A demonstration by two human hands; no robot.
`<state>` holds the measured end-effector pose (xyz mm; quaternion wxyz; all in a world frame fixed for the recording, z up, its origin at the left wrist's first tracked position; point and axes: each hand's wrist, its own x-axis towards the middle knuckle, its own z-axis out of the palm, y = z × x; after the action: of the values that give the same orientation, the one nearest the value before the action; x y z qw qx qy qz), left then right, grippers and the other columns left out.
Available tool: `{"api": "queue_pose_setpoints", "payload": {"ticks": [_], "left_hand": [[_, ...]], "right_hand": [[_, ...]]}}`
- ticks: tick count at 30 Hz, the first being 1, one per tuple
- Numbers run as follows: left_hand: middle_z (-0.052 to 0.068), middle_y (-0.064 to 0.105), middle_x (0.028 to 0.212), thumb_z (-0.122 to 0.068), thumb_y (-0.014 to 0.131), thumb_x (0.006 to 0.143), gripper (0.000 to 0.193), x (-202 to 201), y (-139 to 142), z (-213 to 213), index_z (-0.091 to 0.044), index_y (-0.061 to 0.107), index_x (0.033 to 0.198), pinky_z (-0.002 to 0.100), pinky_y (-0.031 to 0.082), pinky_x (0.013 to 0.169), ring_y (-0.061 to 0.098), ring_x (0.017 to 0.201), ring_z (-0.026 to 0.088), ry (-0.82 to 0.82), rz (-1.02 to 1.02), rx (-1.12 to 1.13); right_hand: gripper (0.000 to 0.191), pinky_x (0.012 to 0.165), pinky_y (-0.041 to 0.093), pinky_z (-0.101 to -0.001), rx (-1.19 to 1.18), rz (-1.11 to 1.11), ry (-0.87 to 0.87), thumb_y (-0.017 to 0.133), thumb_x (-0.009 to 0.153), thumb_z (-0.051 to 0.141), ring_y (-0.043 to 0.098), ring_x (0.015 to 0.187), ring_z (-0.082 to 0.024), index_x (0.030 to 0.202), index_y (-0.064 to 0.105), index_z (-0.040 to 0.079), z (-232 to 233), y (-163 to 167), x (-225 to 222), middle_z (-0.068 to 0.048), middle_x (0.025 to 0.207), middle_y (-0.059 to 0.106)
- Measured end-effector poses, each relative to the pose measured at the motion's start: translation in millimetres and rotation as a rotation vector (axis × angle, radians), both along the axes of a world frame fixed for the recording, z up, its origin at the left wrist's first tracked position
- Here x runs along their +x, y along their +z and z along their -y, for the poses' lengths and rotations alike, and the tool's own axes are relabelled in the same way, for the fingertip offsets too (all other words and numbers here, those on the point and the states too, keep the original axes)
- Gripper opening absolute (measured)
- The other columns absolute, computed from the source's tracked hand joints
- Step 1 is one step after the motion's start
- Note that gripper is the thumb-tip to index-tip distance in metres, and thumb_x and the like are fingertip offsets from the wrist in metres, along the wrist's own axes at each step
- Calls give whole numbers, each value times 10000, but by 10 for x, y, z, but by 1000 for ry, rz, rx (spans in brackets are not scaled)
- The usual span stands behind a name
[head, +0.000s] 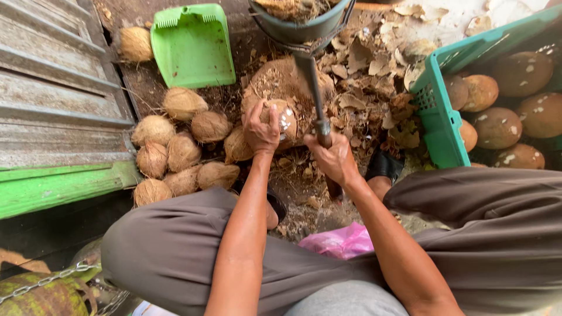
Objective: The person sits on the ground and uses a machete to chop and trim the outer husk off coconuts, holding each coconut against a large husk stump while striking it. Trimmed coconuts are set aside and loose husk pieces are tossed into a nearby bucket.
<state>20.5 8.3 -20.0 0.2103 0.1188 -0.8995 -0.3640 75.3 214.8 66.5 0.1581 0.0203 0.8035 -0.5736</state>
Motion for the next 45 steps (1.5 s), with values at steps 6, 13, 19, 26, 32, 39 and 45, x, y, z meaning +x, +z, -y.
{"api": "queue_pose_setpoints", "payload": {"ticks": [6,13,19,26,32,39,45], "left_hand": [[144,726,1187,-508,534,975,491,2,-16,7,-103,705,1195,382,589,839,694,1040,256,2,25,17],[146,727,1172,-425,569,986,431,11,8,67,-89,712,1214,400,596,829,695,1031,264,-56,27,2],[164,715,1182,-443,565,962,458,-34,-30,150,-82,704,1207,377,607,817,696,1034,257,-131,30,26],[113,746,1153,-450,560,960,429,-41,-25,140,-118,725,1176,389,593,850,698,1035,248,-132,64,15],[108,732,1216,-558,601,967,506,-13,28,162,-146,705,1240,410,575,927,684,1111,249,-148,29,-1],[108,611,1191,-772,631,798,724,-9,146,112,-171,654,1202,410,571,811,617,1095,246,-44,240,-182],[116,605,1269,-676,506,933,609,49,91,61,-212,614,1314,425,560,771,613,1120,268,137,135,56]], "right_hand": [[374,395,412,-355,67,237,33,652,1006,308,430,432,-127,698,513,150,72,-5,6,50,548,469],[452,438,388,-350,257,337,145,710,969,354,443,449,-128,693,472,87,55,-23,-11,-2,565,479],[393,368,432,-315,19,-25,31,637,1011,350,470,443,-85,716,494,133,-4,-91,-31,34,596,516],[369,391,395,-353,247,469,115,675,977,372,429,431,-114,742,517,135,-15,-283,-7,21,587,510],[410,408,438,-335,203,423,115,687,958,412,501,429,-130,776,536,76,-52,-453,31,-29,568,544],[376,387,444,-315,-56,444,46,743,914,399,511,423,-135,835,558,81,-109,-532,66,-12,559,546],[464,466,442,-379,170,340,107,718,947,432,522,480,-166,764,522,53,-103,-513,94,-45,569,544]]}}
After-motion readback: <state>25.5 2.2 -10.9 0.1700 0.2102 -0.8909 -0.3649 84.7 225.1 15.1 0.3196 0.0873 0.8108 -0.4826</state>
